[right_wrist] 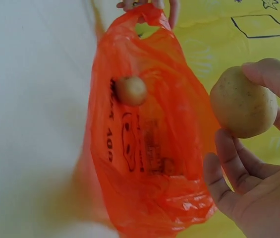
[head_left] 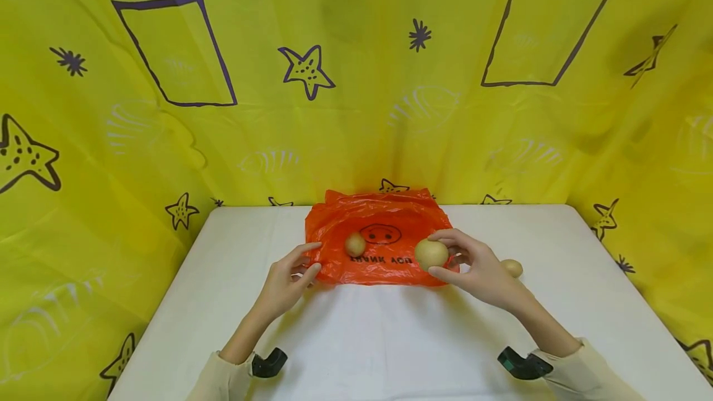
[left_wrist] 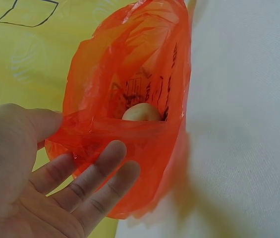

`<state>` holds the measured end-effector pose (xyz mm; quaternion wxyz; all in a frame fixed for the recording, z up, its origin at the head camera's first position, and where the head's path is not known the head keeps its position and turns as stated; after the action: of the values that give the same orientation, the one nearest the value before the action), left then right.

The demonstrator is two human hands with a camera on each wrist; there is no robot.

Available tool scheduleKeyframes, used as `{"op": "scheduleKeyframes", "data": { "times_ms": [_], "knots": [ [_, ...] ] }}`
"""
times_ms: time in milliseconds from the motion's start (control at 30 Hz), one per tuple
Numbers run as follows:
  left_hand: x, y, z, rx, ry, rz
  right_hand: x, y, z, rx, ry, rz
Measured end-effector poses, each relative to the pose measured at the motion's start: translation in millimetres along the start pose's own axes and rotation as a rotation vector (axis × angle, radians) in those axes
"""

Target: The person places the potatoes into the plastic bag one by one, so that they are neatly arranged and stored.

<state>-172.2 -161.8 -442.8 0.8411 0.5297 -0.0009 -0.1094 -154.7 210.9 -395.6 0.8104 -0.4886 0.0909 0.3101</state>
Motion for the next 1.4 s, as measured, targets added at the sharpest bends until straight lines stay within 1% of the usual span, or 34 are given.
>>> {"op": "scheduleKeyframes", "data": {
  "times_ms": [100,300,433,567,733,867,1133,1400],
  "knots": [
    [0.3,-0.2,0.0,-0.007,0.004,0.003,-2.6,2.2,-7.7,-0.023,-0.001,-0.022],
    [0.3,-0.1,0.3,-0.019,0.009,0.007,-10.7,5.6,-28.4,-0.052,-0.01,-0.04],
    [-0.3,-0.4,0.6,-0.02,0.009,0.002,-16.0,12.2,-42.3,-0.069,-0.003,-0.053],
    [0.2,-0.4,0.6,-0.018,0.009,-0.001,-22.7,19.2,-55.7,-0.063,0.016,-0.068],
    [0.3,-1.4,0.3,-0.027,0.015,-0.002,-32.1,28.3,-71.3,-0.069,0.037,-0.11],
    [0.9,-1.4,-0.7,-0.013,0.012,-0.004,-37.7,37.8,-82.3,-0.086,0.064,-0.161],
    [1.7,-1.0,-2.1,-0.008,0.011,-0.002,-48.0,52.5,-98.6,-0.096,0.1,-0.223],
    [1.2,-0.3,0.3,-0.012,0.008,0.007,-60.4,64.5,-105.9,-0.057,0.148,-0.261]
  ]
}}
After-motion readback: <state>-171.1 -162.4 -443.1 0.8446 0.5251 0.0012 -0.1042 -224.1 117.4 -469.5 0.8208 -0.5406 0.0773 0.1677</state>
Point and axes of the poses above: each hand's wrist, its own x-axis away from the middle knuckle, its own z-axis out of the back of the hand, y = z × x, the point moved 3 cm from there along -x, towards the middle knuckle, and after that the axes turned 11 degrees about z, right-handed, at the moved point
